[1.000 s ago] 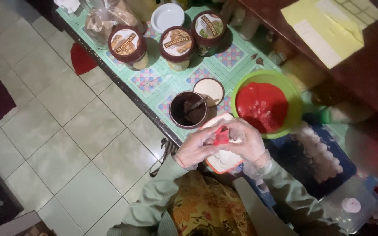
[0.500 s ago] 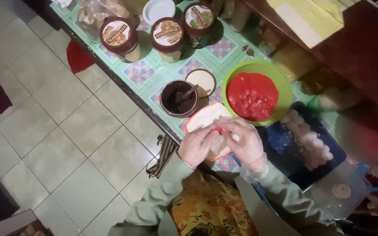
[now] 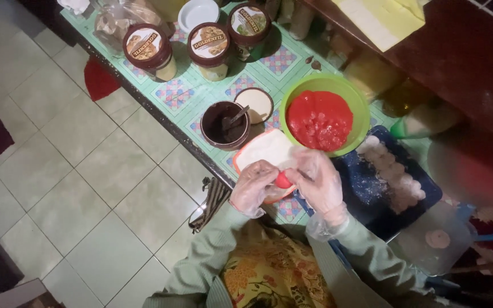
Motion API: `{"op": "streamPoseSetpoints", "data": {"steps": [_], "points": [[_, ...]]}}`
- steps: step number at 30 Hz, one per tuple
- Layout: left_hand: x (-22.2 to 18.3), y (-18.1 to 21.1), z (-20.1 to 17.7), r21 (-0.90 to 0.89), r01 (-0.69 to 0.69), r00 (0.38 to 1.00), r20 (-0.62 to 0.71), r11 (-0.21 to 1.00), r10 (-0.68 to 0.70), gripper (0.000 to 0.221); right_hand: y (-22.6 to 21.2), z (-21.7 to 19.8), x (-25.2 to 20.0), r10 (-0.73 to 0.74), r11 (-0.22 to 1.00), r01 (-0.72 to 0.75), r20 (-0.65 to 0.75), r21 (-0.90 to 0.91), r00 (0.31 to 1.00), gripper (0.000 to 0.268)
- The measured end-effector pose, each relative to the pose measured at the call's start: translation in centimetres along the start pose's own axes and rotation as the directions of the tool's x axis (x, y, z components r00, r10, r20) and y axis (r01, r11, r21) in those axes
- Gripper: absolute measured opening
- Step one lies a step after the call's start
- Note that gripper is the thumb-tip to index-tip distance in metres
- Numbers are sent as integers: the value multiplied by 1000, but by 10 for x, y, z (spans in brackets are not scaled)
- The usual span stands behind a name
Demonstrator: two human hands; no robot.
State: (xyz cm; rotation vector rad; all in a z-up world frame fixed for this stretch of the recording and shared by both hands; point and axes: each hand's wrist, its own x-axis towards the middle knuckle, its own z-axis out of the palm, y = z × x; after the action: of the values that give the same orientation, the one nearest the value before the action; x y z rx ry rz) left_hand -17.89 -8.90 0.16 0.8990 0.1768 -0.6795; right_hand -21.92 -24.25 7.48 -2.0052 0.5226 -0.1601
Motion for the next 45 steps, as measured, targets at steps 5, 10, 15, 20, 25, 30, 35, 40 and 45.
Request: {"op": "streamPoseSetpoints", "data": {"steps": [5, 10, 15, 20, 25, 30, 35, 40, 45], "points": [[-21, 18, 33, 30, -52, 998, -31, 998, 53, 27, 46, 13, -7, 97, 792, -201, 206, 576, 974, 8], [-19, 8, 27, 41, -129, 988, -78, 991, 132, 32, 30, -1, -18, -227, 888, 115, 207, 445, 952, 43], [10, -37, -8, 108, -177, 984, -11, 978, 179, 33, 19, -4, -30, -366, 930, 365, 5, 36, 931, 9], [-22, -8, 22, -31, -100, 995, 23, 994, 101, 39, 39, -7, -26, -368, 921, 367, -24, 132, 930, 5], [-15, -24, 11, -158, 52, 993, 114, 986, -34, 28, 33, -9, -22, -475, 825, 437, 21, 359, 880, 17], [-11, -29, 5, -148, -72, 994, 65, 986, 83, 18, 35, -9, -23, -464, 886, 463, 63, 30, 883, 38], [-4, -44, 0, -222, 16, 999, 33, 975, -8, 18, 50, 4, -25, -202, 979, 203, -15, 22, 979, 12], [-18, -23, 14, -284, 70, 993, 108, 956, -41, 27, 88, 12, -15, -382, 924, 382, 24, 5, 924, 4], [21, -79, -44, -212, 20, 999, -36, 977, -28, 29, 86, 19, -17, -367, 929, 356, 144, 99, 919, 49]]}}
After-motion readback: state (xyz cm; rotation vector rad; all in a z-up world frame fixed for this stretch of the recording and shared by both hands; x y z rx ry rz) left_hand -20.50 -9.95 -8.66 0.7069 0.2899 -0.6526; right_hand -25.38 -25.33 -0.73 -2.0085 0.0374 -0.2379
